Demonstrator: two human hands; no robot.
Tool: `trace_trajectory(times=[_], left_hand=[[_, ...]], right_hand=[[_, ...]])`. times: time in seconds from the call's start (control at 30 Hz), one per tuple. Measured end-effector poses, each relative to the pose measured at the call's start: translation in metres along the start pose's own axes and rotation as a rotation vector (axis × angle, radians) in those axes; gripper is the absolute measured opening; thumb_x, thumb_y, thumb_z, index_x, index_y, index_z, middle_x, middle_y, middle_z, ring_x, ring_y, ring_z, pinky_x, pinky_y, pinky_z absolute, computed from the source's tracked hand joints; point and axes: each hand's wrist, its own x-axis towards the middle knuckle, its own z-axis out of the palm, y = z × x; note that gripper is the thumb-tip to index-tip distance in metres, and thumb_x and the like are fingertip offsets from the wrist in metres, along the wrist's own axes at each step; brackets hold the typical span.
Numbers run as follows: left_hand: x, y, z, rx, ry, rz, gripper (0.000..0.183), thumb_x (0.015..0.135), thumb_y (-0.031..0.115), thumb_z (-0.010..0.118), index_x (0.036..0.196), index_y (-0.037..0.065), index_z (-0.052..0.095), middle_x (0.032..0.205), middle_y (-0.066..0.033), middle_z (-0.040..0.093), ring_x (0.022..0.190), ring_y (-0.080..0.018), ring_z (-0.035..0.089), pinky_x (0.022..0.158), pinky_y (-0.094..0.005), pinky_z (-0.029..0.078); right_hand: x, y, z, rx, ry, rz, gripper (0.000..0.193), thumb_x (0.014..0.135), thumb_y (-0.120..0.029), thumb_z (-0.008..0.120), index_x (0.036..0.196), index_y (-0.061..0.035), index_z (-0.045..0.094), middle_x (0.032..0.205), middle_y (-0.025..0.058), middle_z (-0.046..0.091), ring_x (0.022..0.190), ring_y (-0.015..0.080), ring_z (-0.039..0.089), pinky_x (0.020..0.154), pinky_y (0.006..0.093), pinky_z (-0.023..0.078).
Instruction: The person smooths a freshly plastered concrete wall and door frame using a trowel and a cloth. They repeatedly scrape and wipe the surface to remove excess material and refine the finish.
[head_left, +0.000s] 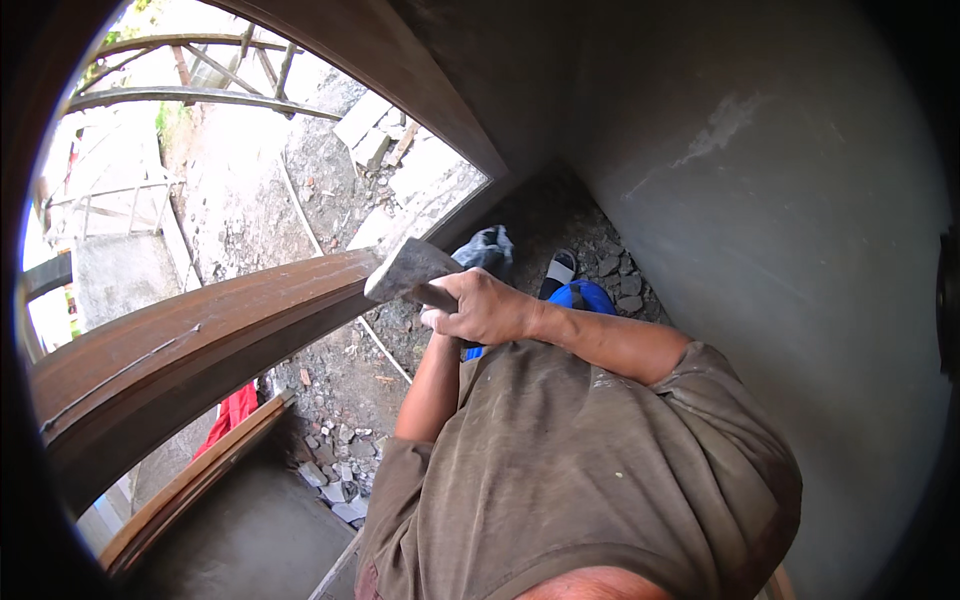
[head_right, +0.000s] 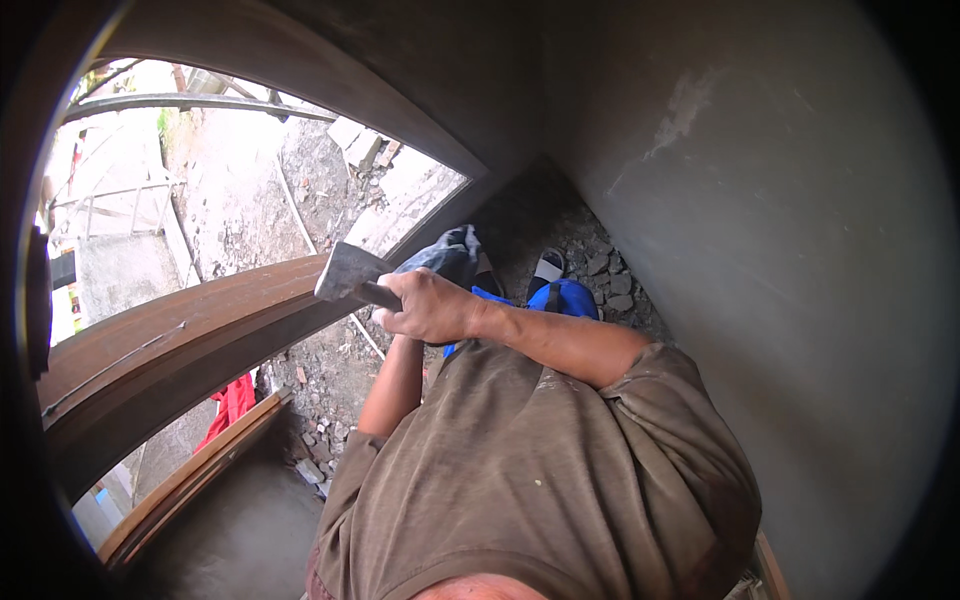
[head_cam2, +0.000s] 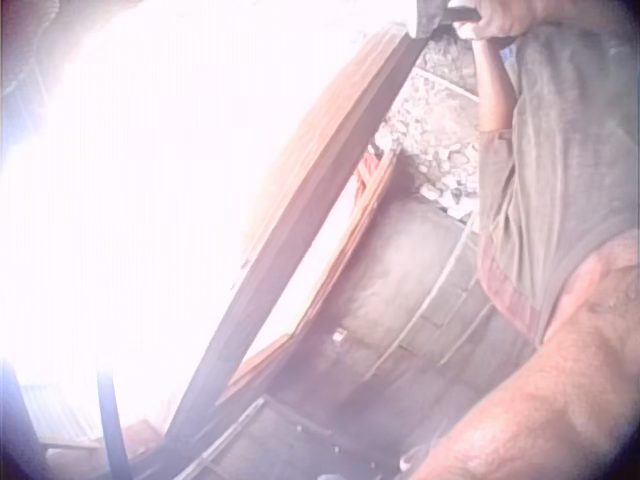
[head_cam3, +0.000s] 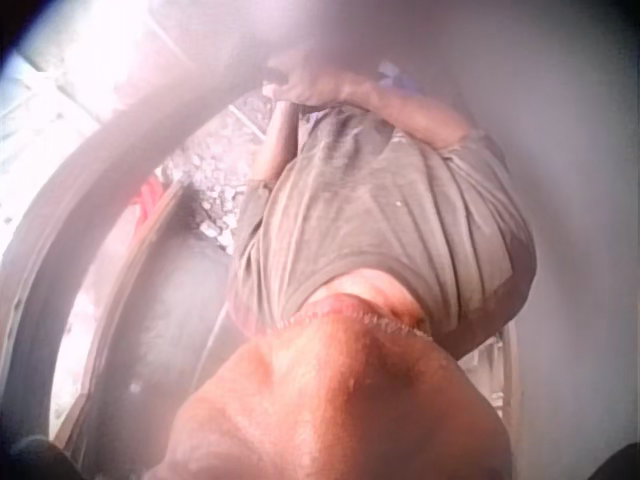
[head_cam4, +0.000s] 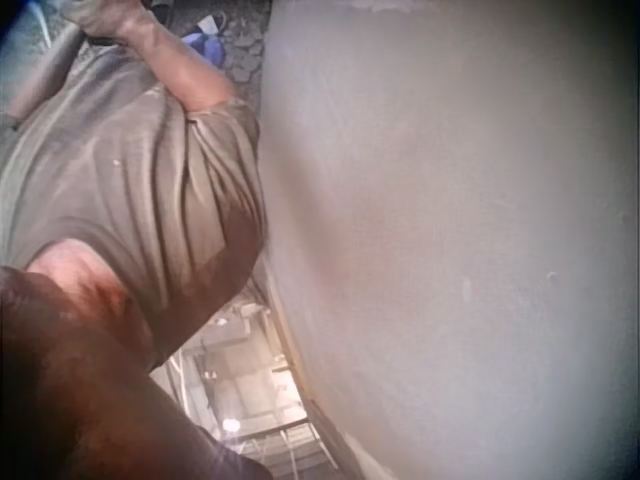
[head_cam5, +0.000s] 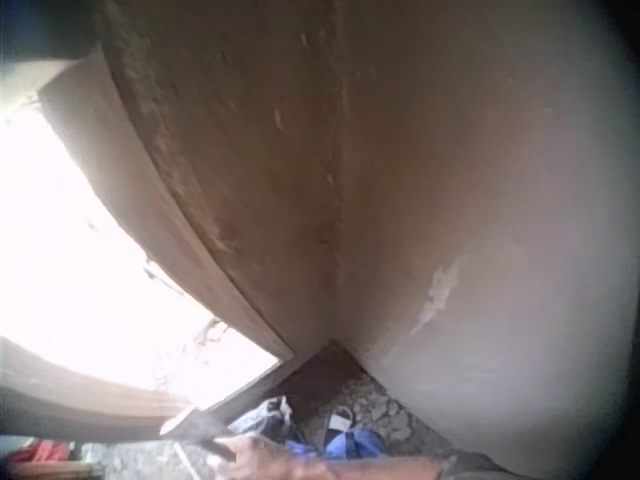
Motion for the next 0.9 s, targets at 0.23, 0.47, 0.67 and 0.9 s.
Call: trace_trajectory(times=[0.23,0.47,0.67,0.9], left_hand=[[0.002,-0.018,0.025,0.132,-0.093,0.013,0.025,0.095,0.013,0.047,0.109,-0.001,0.061,0.106,-0.0092,0.061,0.096,-0.0184,0.059,0.085,-0.0317,0.047],[-0.017,-0.049,0.03,0.2,-0.222,0.047,0.023,0.094,0.011,0.048,0.109,-0.001,0.061,0.105,-0.01,0.062,0.096,-0.0198,0.06,0.085,-0.0325,0.047],[-0.041,-0.079,0.021,0.254,-0.359,0.073,0.022,0.093,0.009,0.05,0.108,0.0,0.061,0.105,-0.0107,0.063,0.095,-0.0211,0.061,0.085,-0.0332,0.048],[-0.071,-0.091,-0.015,0.289,-0.492,0.017,0.02,0.092,0.007,0.051,0.108,0.0,0.062,0.104,-0.0116,0.063,0.094,-0.0225,0.062,0.085,-0.034,0.049]], right_hand=[[-0.017,0.012,0.002,0.018,0.133,0.014,0.027,0.082,-0.023,0.062,0.081,0.0028,0.054,0.074,0.0258,0.06,0.078,0.0406,0.063,0.069,0.0432,0.049],[-0.016,0.035,0.021,-0.05,0.251,0.066,0.027,0.082,-0.023,0.062,0.082,0.0022,0.054,0.075,0.0255,0.061,0.079,0.0411,0.063,0.067,0.0425,0.049],[-0.02,0.046,0.058,-0.018,0.297,0.159,0.028,0.081,-0.024,0.062,0.085,0.0033,0.055,0.077,0.0274,0.06,0.082,0.0413,0.063,0.07,0.0418,0.049],[-0.012,0.057,0.092,0.016,0.373,0.194,0.04,0.081,-0.027,0.062,0.101,0.0069,0.058,0.09,0.031,0.062,0.094,0.0425,0.061,0.079,0.0427,0.049]])
